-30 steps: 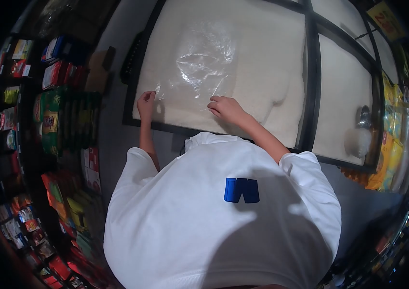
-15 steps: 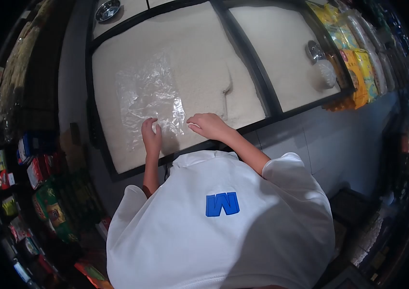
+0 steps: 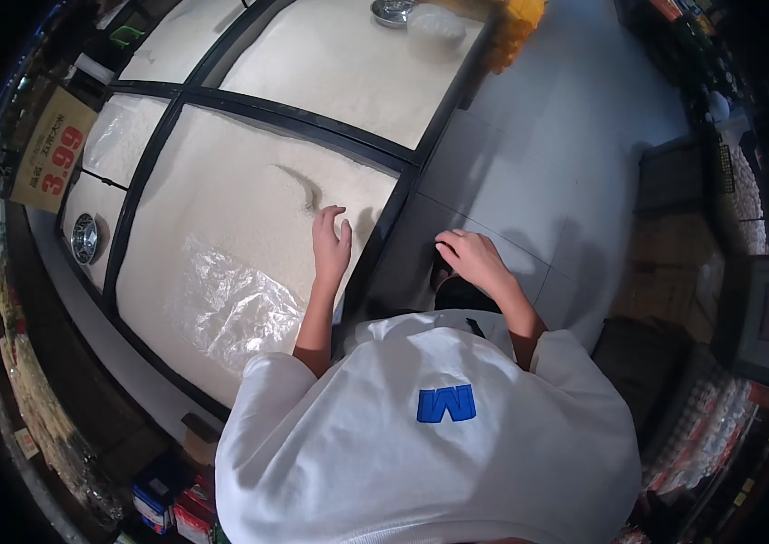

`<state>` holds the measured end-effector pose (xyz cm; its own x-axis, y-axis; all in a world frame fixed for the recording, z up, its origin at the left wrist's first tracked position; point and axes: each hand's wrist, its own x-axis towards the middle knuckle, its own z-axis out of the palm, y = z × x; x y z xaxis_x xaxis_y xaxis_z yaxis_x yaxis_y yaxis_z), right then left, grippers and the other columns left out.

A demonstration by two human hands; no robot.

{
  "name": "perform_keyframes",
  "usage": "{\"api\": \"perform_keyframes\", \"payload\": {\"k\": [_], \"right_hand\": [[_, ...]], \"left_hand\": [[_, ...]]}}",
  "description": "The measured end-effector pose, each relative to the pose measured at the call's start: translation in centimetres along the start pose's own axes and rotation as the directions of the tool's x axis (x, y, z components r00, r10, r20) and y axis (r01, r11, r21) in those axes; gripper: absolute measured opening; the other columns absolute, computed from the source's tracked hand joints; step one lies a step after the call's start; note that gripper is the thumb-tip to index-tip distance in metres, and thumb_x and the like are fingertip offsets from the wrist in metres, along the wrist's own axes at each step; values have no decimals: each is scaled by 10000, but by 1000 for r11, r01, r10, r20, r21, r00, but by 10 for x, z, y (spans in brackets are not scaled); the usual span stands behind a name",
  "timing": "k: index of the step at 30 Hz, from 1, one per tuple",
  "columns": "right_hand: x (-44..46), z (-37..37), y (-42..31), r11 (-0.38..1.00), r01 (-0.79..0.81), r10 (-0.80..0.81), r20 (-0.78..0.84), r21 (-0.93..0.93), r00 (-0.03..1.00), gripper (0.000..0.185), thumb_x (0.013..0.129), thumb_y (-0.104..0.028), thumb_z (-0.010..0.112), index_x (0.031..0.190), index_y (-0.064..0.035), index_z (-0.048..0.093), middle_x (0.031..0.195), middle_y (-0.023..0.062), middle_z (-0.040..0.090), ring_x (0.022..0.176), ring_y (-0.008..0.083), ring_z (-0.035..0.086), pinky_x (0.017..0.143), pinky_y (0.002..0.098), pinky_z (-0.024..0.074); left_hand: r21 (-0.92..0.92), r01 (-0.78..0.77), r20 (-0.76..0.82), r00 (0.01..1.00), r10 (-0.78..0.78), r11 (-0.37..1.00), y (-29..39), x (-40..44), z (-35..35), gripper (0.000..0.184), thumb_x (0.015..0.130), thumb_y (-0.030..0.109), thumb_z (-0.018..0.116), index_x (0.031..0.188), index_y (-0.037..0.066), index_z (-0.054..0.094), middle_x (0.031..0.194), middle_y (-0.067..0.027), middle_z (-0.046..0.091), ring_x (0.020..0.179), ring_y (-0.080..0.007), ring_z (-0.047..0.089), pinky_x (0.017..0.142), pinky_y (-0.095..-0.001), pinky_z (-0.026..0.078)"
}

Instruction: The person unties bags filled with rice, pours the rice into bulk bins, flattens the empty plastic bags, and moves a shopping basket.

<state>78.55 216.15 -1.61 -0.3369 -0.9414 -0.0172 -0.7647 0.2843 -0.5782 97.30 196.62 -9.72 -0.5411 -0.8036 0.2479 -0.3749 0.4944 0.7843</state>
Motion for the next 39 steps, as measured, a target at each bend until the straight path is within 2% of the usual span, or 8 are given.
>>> {"api": "perform_keyframes", "payload": {"k": [6,10,13,19,23,26,27,39], "right_hand": [[55,-101,50,1000,1,2,-148,24,989,285,893,-297,538,882,-28,629,811,129,629,752,322,613,677,398,488],[76,-163,110,993,41,-14,-237,112,971,253,869,-306,582,880,-62,649,787,80,629,650,230,579,608,318,455],[84,-204,155,994,-4,27,-201,112,979,269,869,-321,580,867,-59,646,790,74,631,635,228,580,607,317,460],[115,-270,195,955,193,-236,-185,-223,954,271,869,-306,569,772,-53,589,697,75,576,621,233,575,556,352,446],[138,-325,166,828,437,-442,71,-352,894,255,848,-287,584,737,-57,575,651,46,543,620,223,566,536,345,444],[156,-373,113,704,668,-669,90,-241,738,110,644,-143,656,631,-64,580,572,43,506,548,142,542,455,263,406],[167,-388,91,659,695,-659,224,-289,718,114,587,-123,643,561,-55,555,522,64,484,519,139,524,441,270,409],[396,-368,144,621,770,-774,267,143,574,124,583,-119,640,540,-57,542,515,68,481,514,143,528,444,276,414]], "left_hand": [[-69,-116,53,991,120,991,48,63,97,212,817,72,532,1011,-6,567,1048,-177,556,1019,-338,521,905,-392,396],[-69,41,44,998,-39,997,82,115,159,215,830,105,535,1016,5,572,1028,-175,562,987,-337,530,879,-378,409],[-10,-26,-23,999,26,1000,93,149,206,222,832,120,540,1023,14,575,1036,-176,558,995,-341,526,879,-384,408],[89,38,-69,997,-32,995,110,187,256,251,839,154,539,1054,36,592,1087,-150,560,1002,-285,544,860,-361,435],[103,52,-130,991,-38,993,105,208,276,216,820,108,539,1005,11,593,1032,-168,559,977,-316,535,853,-367,420],[76,163,-141,978,-151,984,107,244,287,225,811,119,548,1011,32,605,1024,-141,556,900,-274,545,782,-342,443],[61,216,-169,964,-203,975,103,256,294,235,813,124,556,1026,41,612,1047,-135,575,960,-261,552,818,-355,447],[-61,311,-322,893,-314,948,64,438,349,225,822,91,528,1027,23,591,1060,-140,560,979,-259,543,835,-363,449]]}}
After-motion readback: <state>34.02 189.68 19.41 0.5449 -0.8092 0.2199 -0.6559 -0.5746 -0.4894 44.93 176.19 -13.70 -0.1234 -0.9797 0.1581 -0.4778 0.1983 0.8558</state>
